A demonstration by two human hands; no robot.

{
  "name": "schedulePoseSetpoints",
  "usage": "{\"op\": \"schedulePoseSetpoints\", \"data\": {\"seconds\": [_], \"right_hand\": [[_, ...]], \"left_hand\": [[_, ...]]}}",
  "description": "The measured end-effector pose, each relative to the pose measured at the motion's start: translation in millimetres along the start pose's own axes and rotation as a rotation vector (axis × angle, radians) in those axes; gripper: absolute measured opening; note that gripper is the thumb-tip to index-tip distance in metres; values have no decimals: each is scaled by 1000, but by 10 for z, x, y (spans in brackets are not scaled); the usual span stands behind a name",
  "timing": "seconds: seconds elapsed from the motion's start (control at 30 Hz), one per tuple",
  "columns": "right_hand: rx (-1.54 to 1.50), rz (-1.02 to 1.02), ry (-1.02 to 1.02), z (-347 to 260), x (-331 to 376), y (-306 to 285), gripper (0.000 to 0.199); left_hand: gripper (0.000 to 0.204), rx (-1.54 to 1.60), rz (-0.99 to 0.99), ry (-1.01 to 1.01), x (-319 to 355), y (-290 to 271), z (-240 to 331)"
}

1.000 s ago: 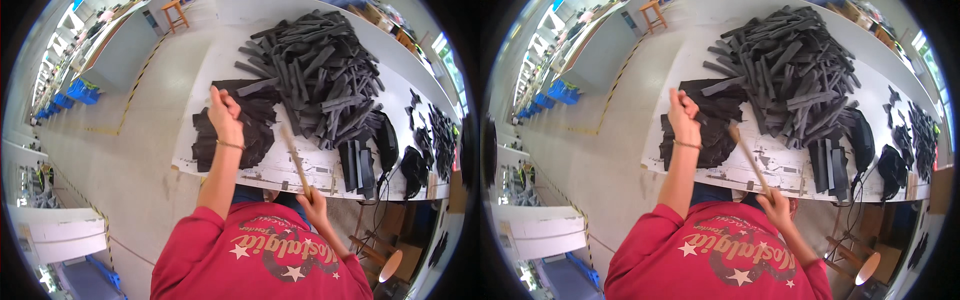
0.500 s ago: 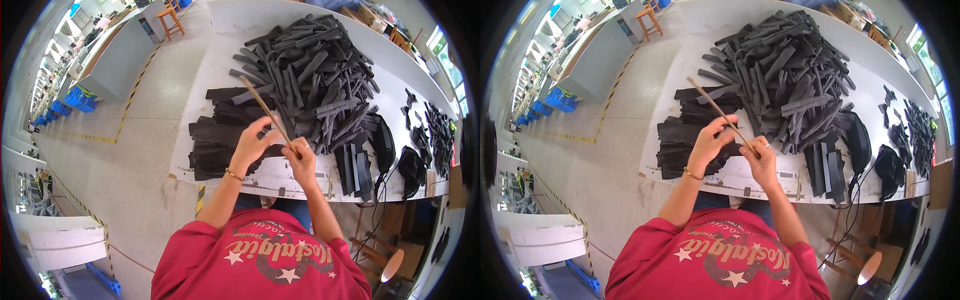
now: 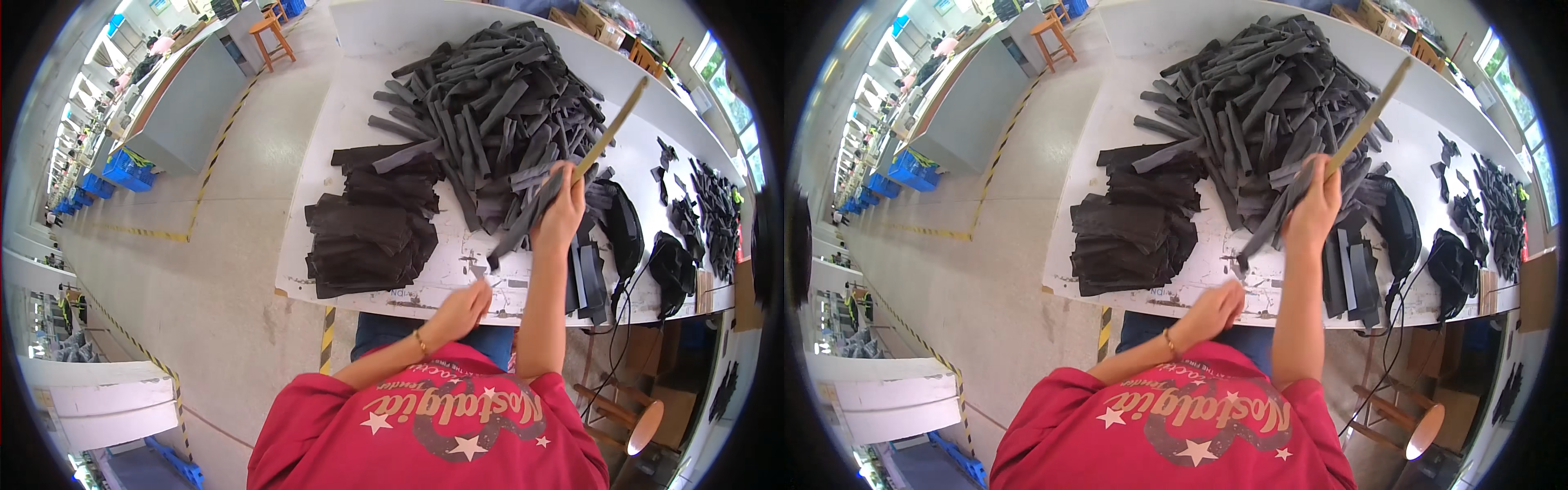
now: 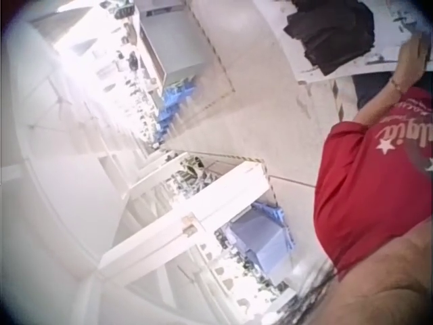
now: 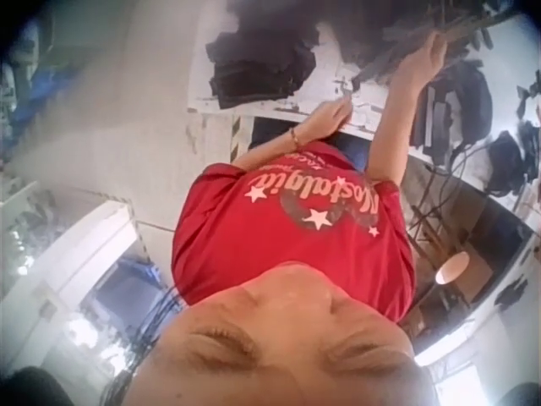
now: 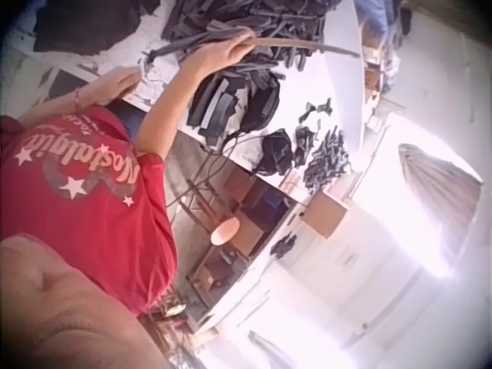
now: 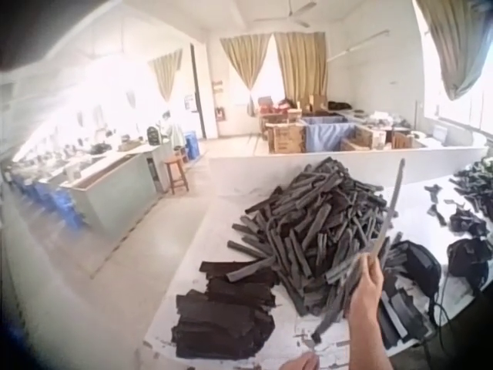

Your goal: Manually assembling or processing foam sleeves by inserting a wooden rod into them at a manufacturing workbench.

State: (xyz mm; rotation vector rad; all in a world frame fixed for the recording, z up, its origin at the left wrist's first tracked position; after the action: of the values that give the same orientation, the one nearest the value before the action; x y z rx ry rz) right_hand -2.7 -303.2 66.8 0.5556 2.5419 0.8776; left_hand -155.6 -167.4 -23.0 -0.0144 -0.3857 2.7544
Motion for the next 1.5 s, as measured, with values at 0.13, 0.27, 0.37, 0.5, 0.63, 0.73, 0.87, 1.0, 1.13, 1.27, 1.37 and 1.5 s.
{"op": "schedulePoseSetpoints", "data": {"seconds": [0.13, 0.27, 0.37, 0.5, 0.63, 0.73, 0.87, 1.0, 1.13, 1.27, 1.37, 1.5], "right_hand": [[64, -175, 237, -194, -25, 199, 15], [391, -374, 298, -110, 331, 220, 16], [134, -276, 405, -65, 441, 276, 16], [177, -37, 115, -38, 148, 178, 15], [249, -85, 187, -176, -80, 35, 17], [524, -290, 140, -120, 197, 19, 19], [459, -387, 289, -25, 589, 99, 18], [223, -381, 411, 48, 795, 78, 14], [248, -383, 472, 228, 915, -132, 14], [361, -379, 404, 241, 817, -168, 15], [519, -342, 116, 33, 274, -205, 14], [1020, -309, -453, -445, -387, -100, 23]], "left_hand": [[27, -26, -1, -230, 310, -105, -100], [30, -247, 787, 494, -160, -817, 535], [32, 0, 305, 174, -500, -584, 380], [28, 433, -38, -68, -184, 42, 2], [25, 88, -160, -71, 114, 180, -278], [13, 198, 473, 179, -95, -348, 125], [12, 296, 490, 280, -598, -784, 439], [9, 473, 415, 191, -621, -838, 374], [17, 781, 507, 60, -673, -783, 299], [28, 791, 608, 126, -691, -1004, 153], [22, 364, 626, 123, -623, -1343, 146], [12, -325, 547, 166, -496, -1997, 49]]}}
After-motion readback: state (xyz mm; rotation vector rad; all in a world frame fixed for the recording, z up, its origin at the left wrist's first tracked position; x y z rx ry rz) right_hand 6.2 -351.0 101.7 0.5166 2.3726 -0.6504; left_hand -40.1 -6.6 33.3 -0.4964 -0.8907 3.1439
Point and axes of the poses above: each hand's wrist, its own x-axis away from the middle knuckle, its own y-axis out of the palm, z = x × y, the point moved 3 cm from there along -x, towards the middle knuckle, and after that the axes turned 11 degrees about -x, right-handed, at the moved point
